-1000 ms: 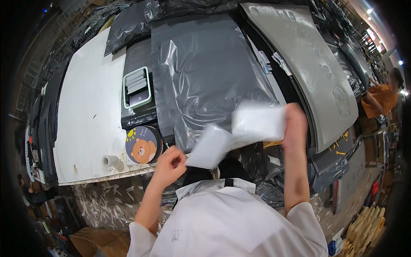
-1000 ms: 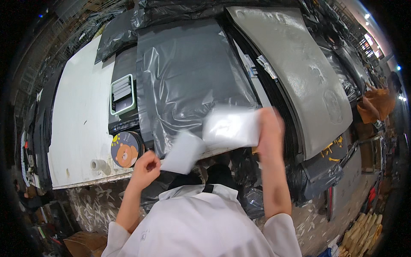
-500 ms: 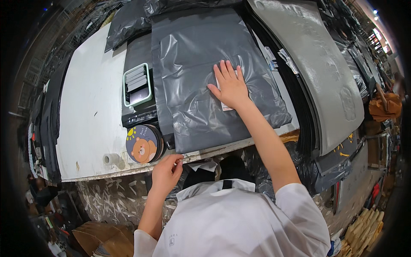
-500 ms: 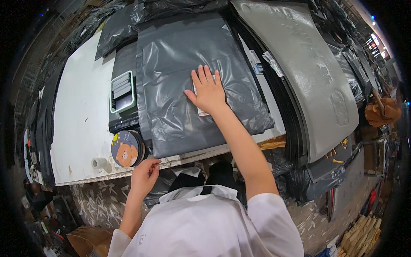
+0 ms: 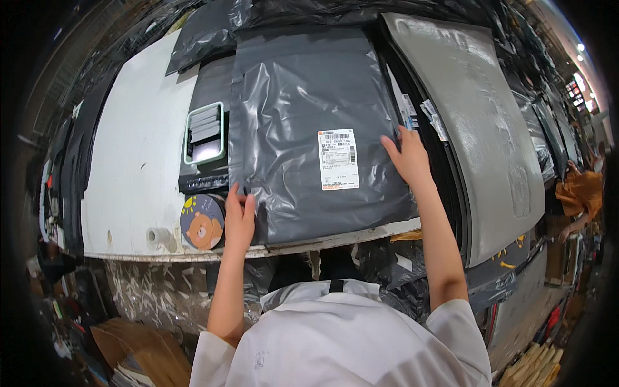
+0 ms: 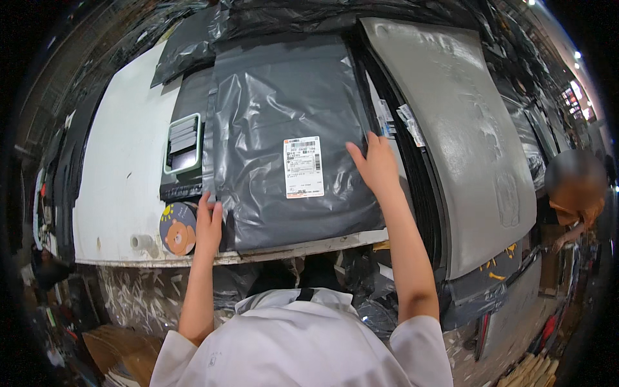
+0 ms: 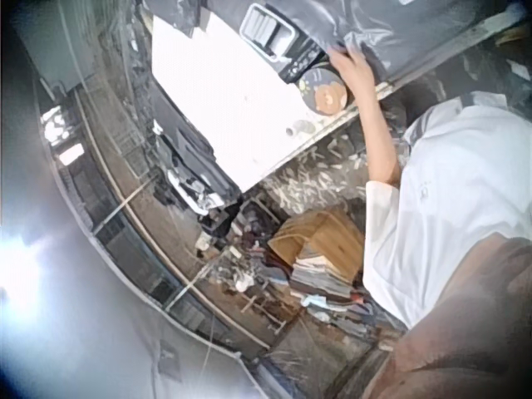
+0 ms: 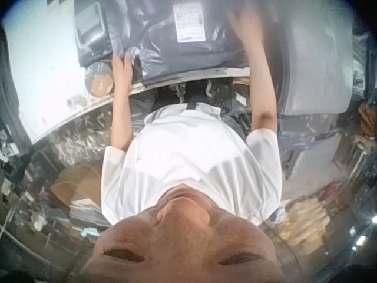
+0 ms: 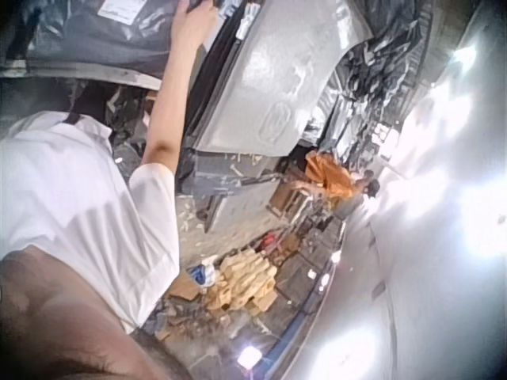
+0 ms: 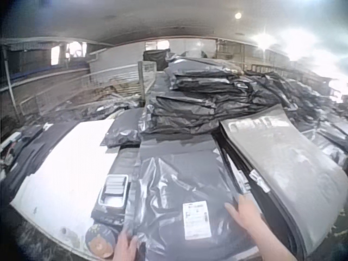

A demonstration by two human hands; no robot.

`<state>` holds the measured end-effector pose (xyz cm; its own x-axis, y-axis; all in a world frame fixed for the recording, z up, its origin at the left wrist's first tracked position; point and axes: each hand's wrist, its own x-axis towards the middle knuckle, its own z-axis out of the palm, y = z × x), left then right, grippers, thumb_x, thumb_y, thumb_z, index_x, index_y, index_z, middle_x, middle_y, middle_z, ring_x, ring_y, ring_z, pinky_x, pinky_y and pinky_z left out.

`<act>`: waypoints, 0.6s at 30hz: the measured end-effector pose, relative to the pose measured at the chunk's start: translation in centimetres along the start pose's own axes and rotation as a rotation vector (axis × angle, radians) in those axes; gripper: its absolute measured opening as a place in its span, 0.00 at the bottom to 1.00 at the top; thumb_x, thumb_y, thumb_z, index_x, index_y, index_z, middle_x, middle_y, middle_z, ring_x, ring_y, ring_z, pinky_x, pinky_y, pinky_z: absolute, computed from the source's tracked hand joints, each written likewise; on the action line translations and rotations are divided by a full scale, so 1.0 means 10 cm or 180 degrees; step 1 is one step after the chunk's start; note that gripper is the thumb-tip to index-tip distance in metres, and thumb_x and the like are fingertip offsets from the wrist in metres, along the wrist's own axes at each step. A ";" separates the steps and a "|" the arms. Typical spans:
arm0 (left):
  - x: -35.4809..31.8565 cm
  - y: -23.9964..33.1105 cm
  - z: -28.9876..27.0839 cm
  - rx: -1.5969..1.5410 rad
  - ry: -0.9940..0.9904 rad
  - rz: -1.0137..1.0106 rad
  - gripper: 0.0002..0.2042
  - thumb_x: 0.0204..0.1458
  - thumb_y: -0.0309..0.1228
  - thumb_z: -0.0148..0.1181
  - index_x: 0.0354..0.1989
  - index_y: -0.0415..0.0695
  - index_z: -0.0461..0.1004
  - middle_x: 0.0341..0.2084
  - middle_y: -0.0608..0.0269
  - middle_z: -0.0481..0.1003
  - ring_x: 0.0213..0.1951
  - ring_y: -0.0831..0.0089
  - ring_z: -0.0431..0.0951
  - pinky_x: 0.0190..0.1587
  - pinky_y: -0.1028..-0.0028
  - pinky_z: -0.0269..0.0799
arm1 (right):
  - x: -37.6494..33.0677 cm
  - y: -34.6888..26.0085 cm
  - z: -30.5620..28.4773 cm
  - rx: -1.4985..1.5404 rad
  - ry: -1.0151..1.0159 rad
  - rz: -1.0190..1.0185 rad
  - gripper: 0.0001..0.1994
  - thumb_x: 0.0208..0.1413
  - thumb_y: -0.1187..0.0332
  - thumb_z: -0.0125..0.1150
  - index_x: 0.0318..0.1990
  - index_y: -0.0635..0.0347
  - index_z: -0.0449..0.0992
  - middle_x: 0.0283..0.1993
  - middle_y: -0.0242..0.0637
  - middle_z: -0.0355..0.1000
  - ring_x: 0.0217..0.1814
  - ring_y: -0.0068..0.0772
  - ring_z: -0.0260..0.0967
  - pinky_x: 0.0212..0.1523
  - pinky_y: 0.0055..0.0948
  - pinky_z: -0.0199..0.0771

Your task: The person folds car floor mats and places them into plastic mailing bags, peels adhesive shipping labels from a roll, and applies them to the outside of the bags.

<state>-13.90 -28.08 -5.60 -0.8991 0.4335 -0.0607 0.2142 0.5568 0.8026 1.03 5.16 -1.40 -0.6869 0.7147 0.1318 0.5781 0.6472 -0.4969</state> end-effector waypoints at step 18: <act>-0.39 0.89 -0.18 0.0550 -0.1008 0.0138 0.22 0.45 0.41 0.61 0.37 0.31 0.71 0.32 0.42 0.74 0.37 0.51 0.74 0.39 0.67 0.68 | 0.17 -0.71 -0.67 0.2127 0.0318 -0.0469 0.41 0.39 0.71 0.63 0.62 0.68 0.49 0.65 0.47 0.48 0.66 0.36 0.44 0.63 0.30 0.44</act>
<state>-9.21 -26.07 2.79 -0.7307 0.6422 -0.2315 0.3351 0.6330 0.6979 -1.30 3.54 8.12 -0.6749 0.6737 0.3009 0.0644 0.4601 -0.8855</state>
